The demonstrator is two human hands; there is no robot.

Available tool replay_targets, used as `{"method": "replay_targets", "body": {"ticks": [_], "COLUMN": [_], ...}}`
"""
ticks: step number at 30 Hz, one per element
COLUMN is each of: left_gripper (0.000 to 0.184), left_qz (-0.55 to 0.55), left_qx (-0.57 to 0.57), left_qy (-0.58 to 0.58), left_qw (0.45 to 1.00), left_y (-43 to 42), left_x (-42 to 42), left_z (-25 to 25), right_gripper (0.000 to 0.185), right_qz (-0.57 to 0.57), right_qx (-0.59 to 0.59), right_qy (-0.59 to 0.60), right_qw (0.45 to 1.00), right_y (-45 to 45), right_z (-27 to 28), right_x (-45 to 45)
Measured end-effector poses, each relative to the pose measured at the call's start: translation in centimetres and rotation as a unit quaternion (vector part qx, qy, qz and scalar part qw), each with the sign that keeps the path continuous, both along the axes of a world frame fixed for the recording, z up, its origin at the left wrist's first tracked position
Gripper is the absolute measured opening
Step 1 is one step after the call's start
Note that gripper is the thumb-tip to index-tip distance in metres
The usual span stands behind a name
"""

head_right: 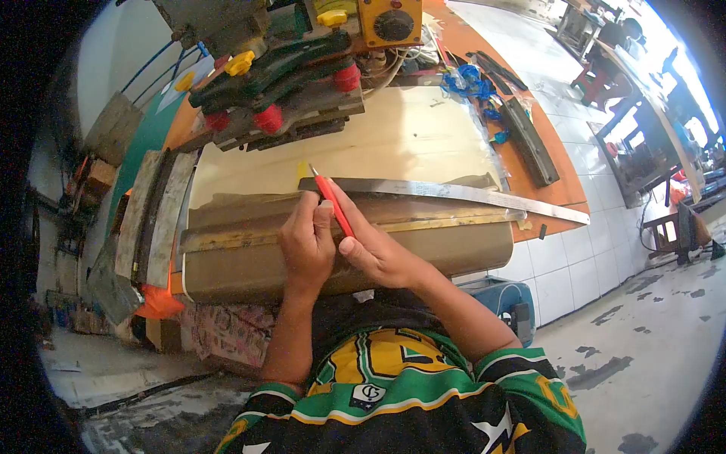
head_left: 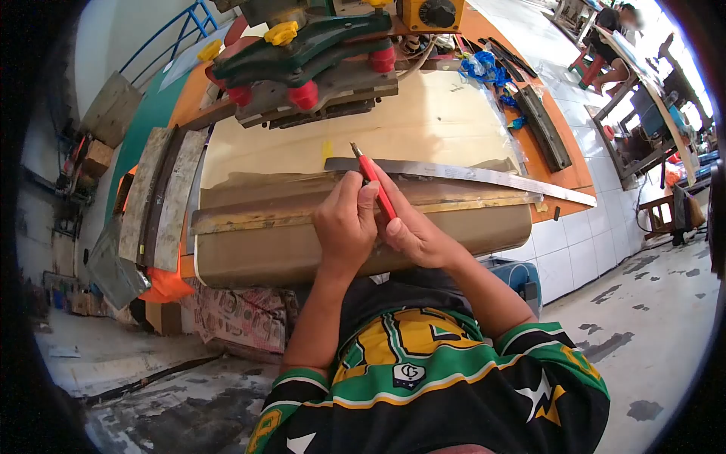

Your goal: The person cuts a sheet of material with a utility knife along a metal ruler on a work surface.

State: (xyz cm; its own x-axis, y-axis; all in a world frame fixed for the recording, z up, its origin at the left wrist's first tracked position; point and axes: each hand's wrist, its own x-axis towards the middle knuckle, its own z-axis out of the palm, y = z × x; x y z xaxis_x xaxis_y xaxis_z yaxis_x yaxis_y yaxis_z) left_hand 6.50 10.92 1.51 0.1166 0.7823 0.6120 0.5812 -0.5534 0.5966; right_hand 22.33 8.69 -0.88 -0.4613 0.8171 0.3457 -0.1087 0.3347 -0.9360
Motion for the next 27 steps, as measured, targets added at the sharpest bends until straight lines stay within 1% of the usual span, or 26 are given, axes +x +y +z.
{"method": "replay_targets", "body": {"ticks": [1, 3, 4, 6, 7, 9, 10, 12, 13, 15, 16, 17, 18, 19, 21, 22, 24, 27], "left_gripper": [0.034, 0.033, 0.033, 0.036, 0.036, 0.041, 0.041, 0.044, 0.044, 0.043, 0.043, 0.042, 0.04, 0.04, 0.037, 0.037, 0.036, 0.033], "left_qz": [0.0, 0.0, -0.001, -0.039, -0.037, -0.092, -0.091, -0.122, -0.121, -0.083, -0.085, -0.047, -0.009, -0.012, -0.018, -0.016, -0.035, -0.032], "left_qx": [0.0, -0.065, -0.065, -0.154, -0.154, -0.251, -0.251, -0.285, -0.285, -0.192, -0.192, -0.143, -0.091, -0.091, -0.047, -0.047, -0.009, -0.038], "left_qy": [0.001, -0.061, -0.06, -0.222, -0.223, -0.33, -0.33, -0.327, -0.326, -0.194, -0.194, -0.1, -0.004, -0.005, -0.02, -0.02, -0.029, -0.041], "left_qw": [1.0, 0.996, 0.996, 0.962, 0.962, 0.905, 0.905, 0.893, 0.893, 0.959, 0.958, 0.984, 0.996, 0.996, 0.999, 0.999, 0.999, 0.998], "left_y": [0.0, -0.1, -0.1, -0.4, -0.4, -0.3, -0.2, 0.0, 0.0, 0.2, 0.3, 0.4, 0.4, 0.3, 0.1, 0.3, 0.6, 0.2], "left_x": [0.0, 0.1, 0.4, 0.9, 0.9, 0.8, 0.6, 0.1, 0.0, 0.1, 0.0, -0.2, -0.2, 0.0, 0.4, 0.3, 0.1, 0.0], "left_z": [-0.4, -1.2, -1.3, -1.5, -1.5, -1.3, -1.1, -0.8, -0.8, -0.7, -0.5, -0.2, 0.1, 0.4, 0.8, 0.7, 0.1, -0.1], "right_gripper": [0.096, 0.101, 0.103, 0.106, 0.105, 0.104, 0.104, 0.103, 0.102, 0.1, 0.097, 0.096, 0.094, 0.092, 0.09, 0.088, 0.086, 0.091], "right_qz": [-0.03, -0.061, -0.065, -0.067, -0.083, -0.096, -0.091, -0.085, -0.111, -0.138, -0.092, -0.07, -0.05, -0.023, 0.006, 0.013, 0.021, -0.068], "right_qx": [0.046, 0.092, 0.077, 0.06, 0.072, 0.084, 0.067, 0.049, 0.082, 0.116, 0.03, -0.012, -0.056, -0.089, -0.123, -0.119, -0.116, 0.072], "right_qy": [-0.037, -0.074, -0.102, -0.131, -0.149, -0.168, -0.169, -0.17, -0.124, -0.078, -0.036, -0.015, 0.006, 0.038, 0.07, 0.056, 0.042, -0.027], "right_qw": [0.998, 0.991, 0.99, 0.987, 0.983, 0.977, 0.979, 0.981, 0.983, 0.981, 0.995, 0.997, 0.997, 0.995, 0.99, 0.991, 0.992, 0.995], "right_y": [0.2, 0.2, 0.0, -0.3, -0.4, -0.5, -0.7, -0.6, -0.3, 0.0, -0.2, -0.3, -0.3, -0.2, -0.2, -0.3, -0.2, 0.7], "right_z": [-0.1, -0.1, -0.1, -0.2, -0.3, -0.3, -0.1, -0.3, -0.7, -0.7, 0.0, 0.1, 0.3, 0.0, -0.1, 0.0, -0.1, -1.1], "right_x": [-0.1, -0.2, -0.3, -0.5, -0.6, -0.7, -0.6, -0.7, -1.0, -0.9, -0.4, -0.1, 0.2, 0.4, 0.6, 0.7, 0.5, -0.3]}}
